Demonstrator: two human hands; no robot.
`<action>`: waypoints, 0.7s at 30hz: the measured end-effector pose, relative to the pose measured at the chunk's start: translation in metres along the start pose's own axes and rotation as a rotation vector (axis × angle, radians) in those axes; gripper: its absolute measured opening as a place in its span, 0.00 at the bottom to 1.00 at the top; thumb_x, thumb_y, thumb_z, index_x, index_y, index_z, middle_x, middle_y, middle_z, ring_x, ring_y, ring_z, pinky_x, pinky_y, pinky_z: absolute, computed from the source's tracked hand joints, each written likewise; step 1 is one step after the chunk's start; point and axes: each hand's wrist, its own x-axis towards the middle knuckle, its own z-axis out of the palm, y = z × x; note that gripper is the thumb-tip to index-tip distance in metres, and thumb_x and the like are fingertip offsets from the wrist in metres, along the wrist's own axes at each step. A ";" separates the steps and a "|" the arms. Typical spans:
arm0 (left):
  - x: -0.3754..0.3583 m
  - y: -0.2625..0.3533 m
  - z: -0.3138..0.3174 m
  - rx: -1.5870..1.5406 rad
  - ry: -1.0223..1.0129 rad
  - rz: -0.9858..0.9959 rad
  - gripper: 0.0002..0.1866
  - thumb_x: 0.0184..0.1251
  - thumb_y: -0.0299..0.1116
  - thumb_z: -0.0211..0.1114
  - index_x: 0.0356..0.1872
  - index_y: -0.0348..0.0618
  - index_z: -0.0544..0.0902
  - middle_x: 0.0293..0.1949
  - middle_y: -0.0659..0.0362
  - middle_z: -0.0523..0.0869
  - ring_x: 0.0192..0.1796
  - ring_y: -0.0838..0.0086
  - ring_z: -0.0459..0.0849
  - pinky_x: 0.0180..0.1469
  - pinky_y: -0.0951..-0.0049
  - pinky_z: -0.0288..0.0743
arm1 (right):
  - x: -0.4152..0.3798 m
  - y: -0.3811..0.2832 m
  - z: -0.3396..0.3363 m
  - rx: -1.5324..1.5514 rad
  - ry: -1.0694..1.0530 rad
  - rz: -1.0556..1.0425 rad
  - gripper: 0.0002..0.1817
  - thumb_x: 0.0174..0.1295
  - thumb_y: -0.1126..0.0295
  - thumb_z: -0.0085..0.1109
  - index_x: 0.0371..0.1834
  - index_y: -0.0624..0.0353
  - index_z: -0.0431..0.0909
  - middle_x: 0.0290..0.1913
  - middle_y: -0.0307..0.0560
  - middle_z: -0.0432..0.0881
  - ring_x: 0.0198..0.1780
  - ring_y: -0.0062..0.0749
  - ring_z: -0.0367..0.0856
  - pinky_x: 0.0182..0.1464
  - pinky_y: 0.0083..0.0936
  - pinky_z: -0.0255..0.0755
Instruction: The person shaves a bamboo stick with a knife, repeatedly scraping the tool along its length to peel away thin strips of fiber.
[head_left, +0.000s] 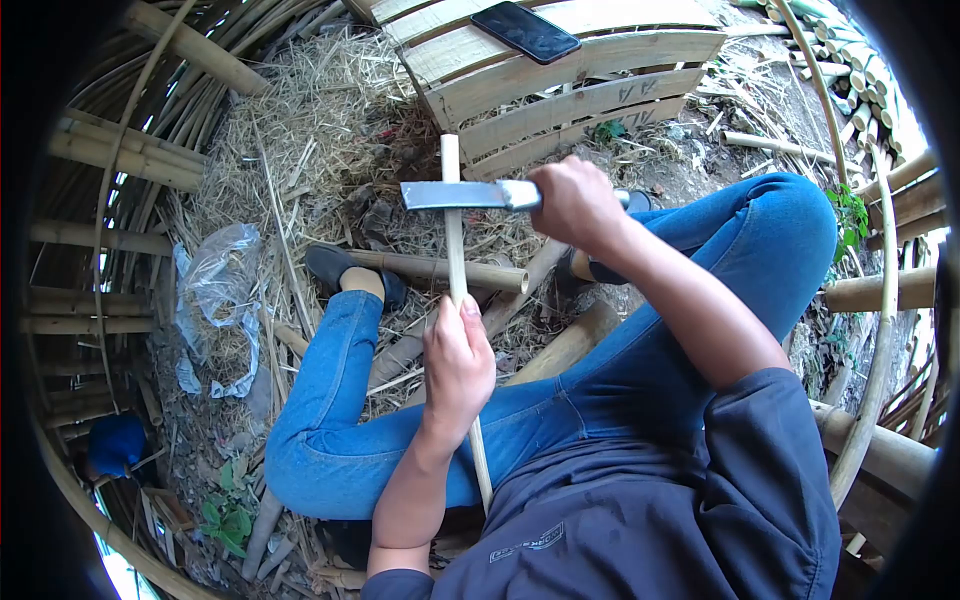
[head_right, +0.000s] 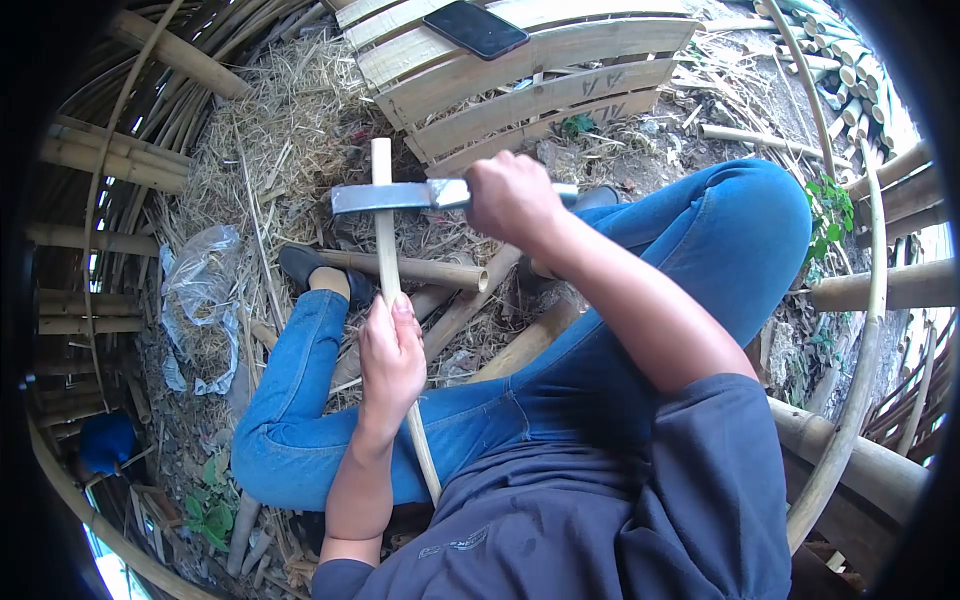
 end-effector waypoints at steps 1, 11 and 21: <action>-0.001 0.000 0.001 0.000 -0.012 0.001 0.15 0.82 0.33 0.50 0.35 0.33 0.74 0.21 0.41 0.78 0.25 0.42 0.79 0.29 0.47 0.67 | 0.005 0.009 -0.009 -0.014 0.034 -0.119 0.07 0.50 0.72 0.60 0.27 0.60 0.88 0.27 0.64 0.85 0.33 0.59 0.88 0.43 0.47 0.84; 0.009 0.000 0.001 0.013 0.024 0.071 0.14 0.82 0.34 0.50 0.35 0.34 0.73 0.20 0.44 0.77 0.24 0.46 0.79 0.29 0.49 0.67 | -0.005 -0.006 -0.030 0.060 -0.031 -0.037 0.08 0.54 0.67 0.65 0.30 0.61 0.86 0.27 0.59 0.84 0.36 0.58 0.85 0.43 0.48 0.79; 0.013 -0.010 -0.007 -0.103 0.008 -0.058 0.12 0.79 0.32 0.54 0.35 0.33 0.73 0.23 0.42 0.79 0.27 0.44 0.79 0.30 0.48 0.70 | -0.024 -0.113 -0.164 0.342 -0.587 -0.719 0.11 0.68 0.68 0.61 0.37 0.66 0.73 0.21 0.51 0.79 0.20 0.49 0.83 0.22 0.40 0.73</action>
